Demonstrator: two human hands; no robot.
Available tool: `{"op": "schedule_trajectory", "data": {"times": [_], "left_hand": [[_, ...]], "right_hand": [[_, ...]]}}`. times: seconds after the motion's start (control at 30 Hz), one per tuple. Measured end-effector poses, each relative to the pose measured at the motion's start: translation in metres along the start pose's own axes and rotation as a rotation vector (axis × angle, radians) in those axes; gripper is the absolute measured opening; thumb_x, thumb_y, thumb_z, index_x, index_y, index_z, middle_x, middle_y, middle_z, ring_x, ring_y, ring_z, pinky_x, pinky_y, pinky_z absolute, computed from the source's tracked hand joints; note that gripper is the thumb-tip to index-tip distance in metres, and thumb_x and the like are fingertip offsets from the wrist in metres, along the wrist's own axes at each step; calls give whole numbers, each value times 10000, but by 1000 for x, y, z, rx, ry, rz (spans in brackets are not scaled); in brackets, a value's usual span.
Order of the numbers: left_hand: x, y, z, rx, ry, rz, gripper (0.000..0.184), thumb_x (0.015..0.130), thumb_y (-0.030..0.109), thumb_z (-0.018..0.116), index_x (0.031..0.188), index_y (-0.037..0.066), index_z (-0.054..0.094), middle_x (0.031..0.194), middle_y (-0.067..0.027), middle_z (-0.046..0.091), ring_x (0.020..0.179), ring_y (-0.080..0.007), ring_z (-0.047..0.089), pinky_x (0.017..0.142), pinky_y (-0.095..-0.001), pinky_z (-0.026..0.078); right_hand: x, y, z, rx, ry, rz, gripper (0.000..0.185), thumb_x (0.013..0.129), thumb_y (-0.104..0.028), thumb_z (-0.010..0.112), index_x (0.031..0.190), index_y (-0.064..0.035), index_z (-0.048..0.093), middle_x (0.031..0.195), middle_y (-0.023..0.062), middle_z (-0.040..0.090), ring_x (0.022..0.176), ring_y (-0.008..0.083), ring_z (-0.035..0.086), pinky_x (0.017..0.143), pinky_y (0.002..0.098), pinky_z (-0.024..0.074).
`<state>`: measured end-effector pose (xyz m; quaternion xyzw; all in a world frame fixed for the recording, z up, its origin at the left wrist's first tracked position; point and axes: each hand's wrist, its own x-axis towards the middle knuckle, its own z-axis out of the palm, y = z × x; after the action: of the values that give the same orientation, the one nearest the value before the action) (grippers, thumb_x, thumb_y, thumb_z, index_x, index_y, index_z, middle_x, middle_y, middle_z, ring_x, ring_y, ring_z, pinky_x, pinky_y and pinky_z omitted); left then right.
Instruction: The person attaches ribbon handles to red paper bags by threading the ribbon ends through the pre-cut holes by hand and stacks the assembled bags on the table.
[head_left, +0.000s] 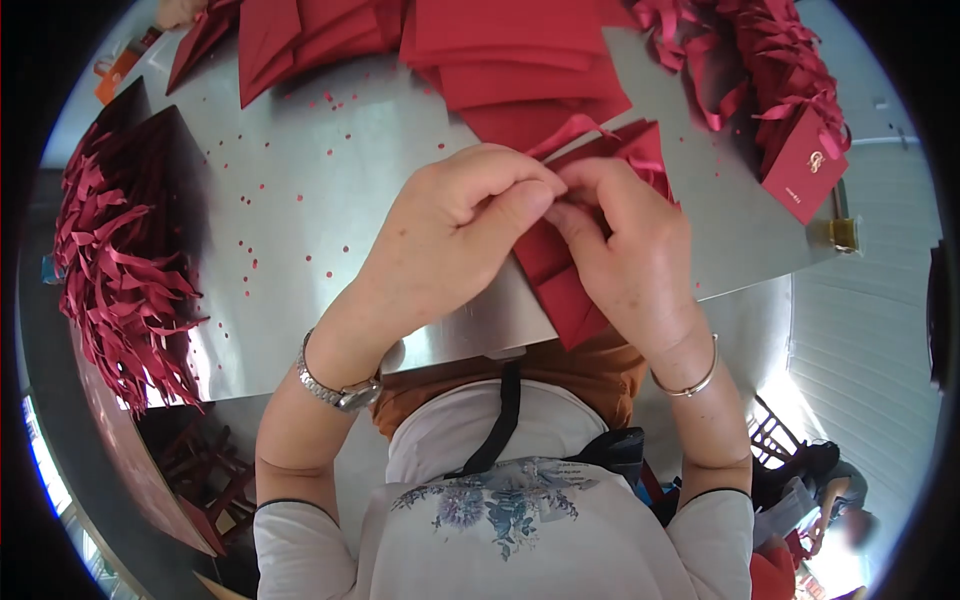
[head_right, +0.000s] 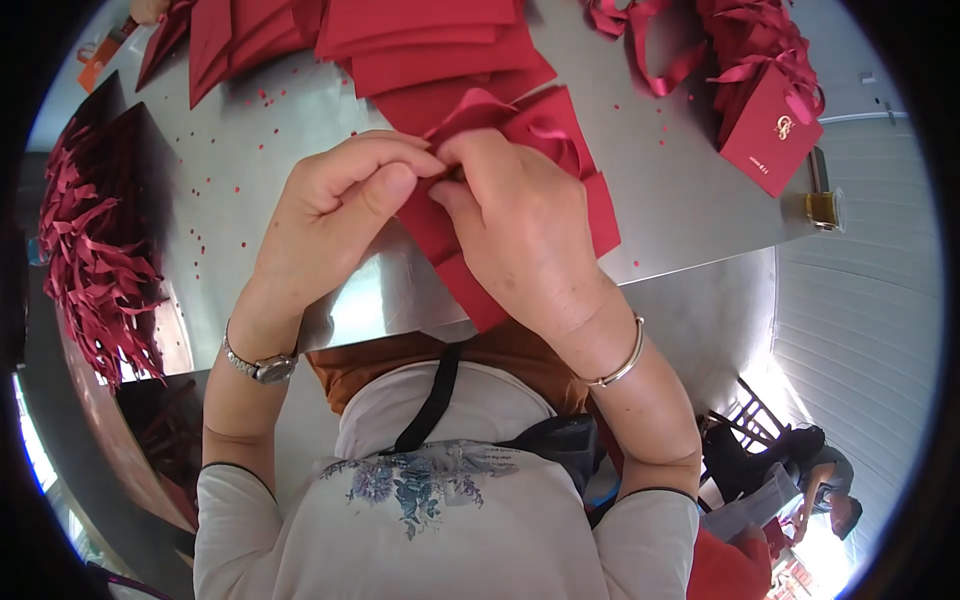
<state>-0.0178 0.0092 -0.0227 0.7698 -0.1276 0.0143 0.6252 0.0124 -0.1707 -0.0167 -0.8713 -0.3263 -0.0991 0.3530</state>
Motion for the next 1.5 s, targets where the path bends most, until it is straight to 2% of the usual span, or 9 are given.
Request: {"op": "schedule_trajectory", "data": {"times": [0.43,0.57,0.63,0.77,0.8,0.9,1.07,1.3,1.5], "left_hand": [[40,33,-16,518,-391,124,134,772,-9,627,905,-18,637,821,-136,608,763,-296,601,691,-377,483],[35,17,-10,630,-189,336,107,733,-45,632,826,-21,585,846,-134,591,798,-345,586,691,-408,482],[32,8,-10,637,-195,280,119,736,-62,627,837,-13,588,877,-126,597,820,-338,589,707,-408,484],[26,-6,-9,656,-147,197,106,754,-48,626,847,-6,599,876,-128,596,829,-334,588,723,-403,484],[24,-9,-8,675,-115,191,103,760,-44,625,851,-3,602,879,-128,597,832,-330,589,728,-401,484],[22,-14,-11,604,-106,181,100,776,-31,616,867,8,603,890,-131,602,838,-338,591,731,-404,483],[27,-26,-55,1046,200,193,75,801,64,603,865,86,635,902,-113,629,891,-332,610,746,-417,507],[21,-18,-71,351,582,-171,277,871,86,641,1145,61,675,906,-31,644,736,-105,540,675,-258,457],[33,-14,-13,780,177,67,186,806,191,684,904,36,714,835,-143,648,837,-340,627,743,-413,504]], "right_hand": [[-12,5,0,-115,163,-256,252,678,-80,774,854,-56,595,722,64,612,647,251,609,557,353,496],[-18,-5,-9,-303,136,-241,437,707,-116,711,1127,-32,628,600,13,462,552,165,532,498,310,428],[-28,-11,-21,-384,51,-280,488,669,-121,777,1138,-63,653,663,39,554,537,194,528,499,320,411],[-41,-3,-29,-399,132,-390,371,686,-114,670,1050,-47,674,824,16,643,840,162,614,803,346,459],[-48,-1,-35,-416,62,-335,507,679,-170,734,1149,-24,615,1202,127,616,1144,250,543,994,445,377],[-70,22,-20,-203,107,10,1065,619,-313,861,1435,67,292,1473,261,349,1308,392,410,1069,514,312],[-72,27,-21,-270,-174,143,1057,708,-378,810,1472,74,237,1492,253,345,1402,399,312,1136,494,238],[-72,28,-20,-313,-180,109,958,733,-436,770,1450,33,341,1486,251,364,1402,400,321,1137,502,244],[-73,28,-20,-326,-155,61,893,747,-453,748,1422,18,401,1469,264,380,1382,423,340,1123,519,261]]}}
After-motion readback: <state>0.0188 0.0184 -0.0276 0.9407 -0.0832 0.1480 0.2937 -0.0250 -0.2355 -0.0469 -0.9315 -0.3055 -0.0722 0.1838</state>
